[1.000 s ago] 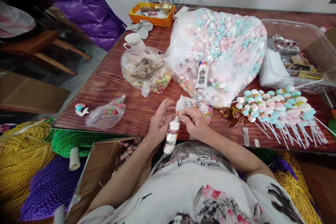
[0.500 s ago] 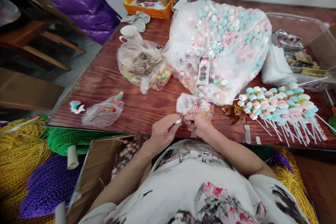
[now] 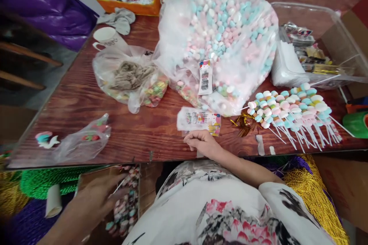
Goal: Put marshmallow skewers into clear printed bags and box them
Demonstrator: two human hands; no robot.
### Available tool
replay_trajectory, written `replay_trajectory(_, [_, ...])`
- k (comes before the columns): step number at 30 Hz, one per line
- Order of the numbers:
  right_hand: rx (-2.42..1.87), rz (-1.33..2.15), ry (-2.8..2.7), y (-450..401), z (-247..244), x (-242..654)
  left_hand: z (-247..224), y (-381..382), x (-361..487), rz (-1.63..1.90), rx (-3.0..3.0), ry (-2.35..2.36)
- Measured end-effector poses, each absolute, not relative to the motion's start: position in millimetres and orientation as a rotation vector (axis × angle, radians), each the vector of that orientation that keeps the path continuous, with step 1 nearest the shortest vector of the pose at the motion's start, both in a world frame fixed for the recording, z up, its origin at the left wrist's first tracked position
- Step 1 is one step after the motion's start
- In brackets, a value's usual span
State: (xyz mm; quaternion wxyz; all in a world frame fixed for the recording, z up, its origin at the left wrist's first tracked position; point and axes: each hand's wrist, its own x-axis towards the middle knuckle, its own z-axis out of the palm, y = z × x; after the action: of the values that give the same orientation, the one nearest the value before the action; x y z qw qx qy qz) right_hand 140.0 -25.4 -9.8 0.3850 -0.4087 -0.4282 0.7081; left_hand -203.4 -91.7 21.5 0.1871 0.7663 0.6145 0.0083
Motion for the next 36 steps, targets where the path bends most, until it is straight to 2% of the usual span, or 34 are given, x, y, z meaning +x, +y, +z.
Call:
replay_trajectory(3, [-1.076, 1.544, -1.268, -30, -4, 151, 17, -42, -104, 0.351, 2.517, 1.322])
replay_trajectory(8, [-1.258, 0.532, -1.698, -50, 23, 222, 13, 24, 33, 0.105, 2.954, 1.066])
replay_trajectory(12, [-1.579, 0.038, -1.526, -75, 35, 300, -3, 36, 42, 0.082, 3.106, 0.972])
replay_trajectory(15, [-1.769, -0.218, -1.665, -73, 37, 330, -16, 41, 26, 0.371, 3.164, 0.838])
replay_trajectory(18, [-1.913, -0.342, -2.001, -54, 43, 334, -24, 47, 12, 0.696, 3.075, 0.726])
replay_trajectory(21, [-2.042, -0.469, -1.996, -39, 53, 341, -26, 51, 7, 0.821, 2.952, 0.804])
replay_trajectory(25, [-2.14, -0.627, -1.971, -46, 60, 365, -22, 50, 13, 0.794, 2.883, 0.942])
replay_trajectory(30, [-2.108, -0.499, -2.417, -63, 58, 378, -13, 53, 27, 0.567, 2.963, 1.052])
replay_trajectory(36, [-1.953, -0.467, -2.634, -65, 64, 395, -12, 52, 24, 0.666, 2.994, 1.061])
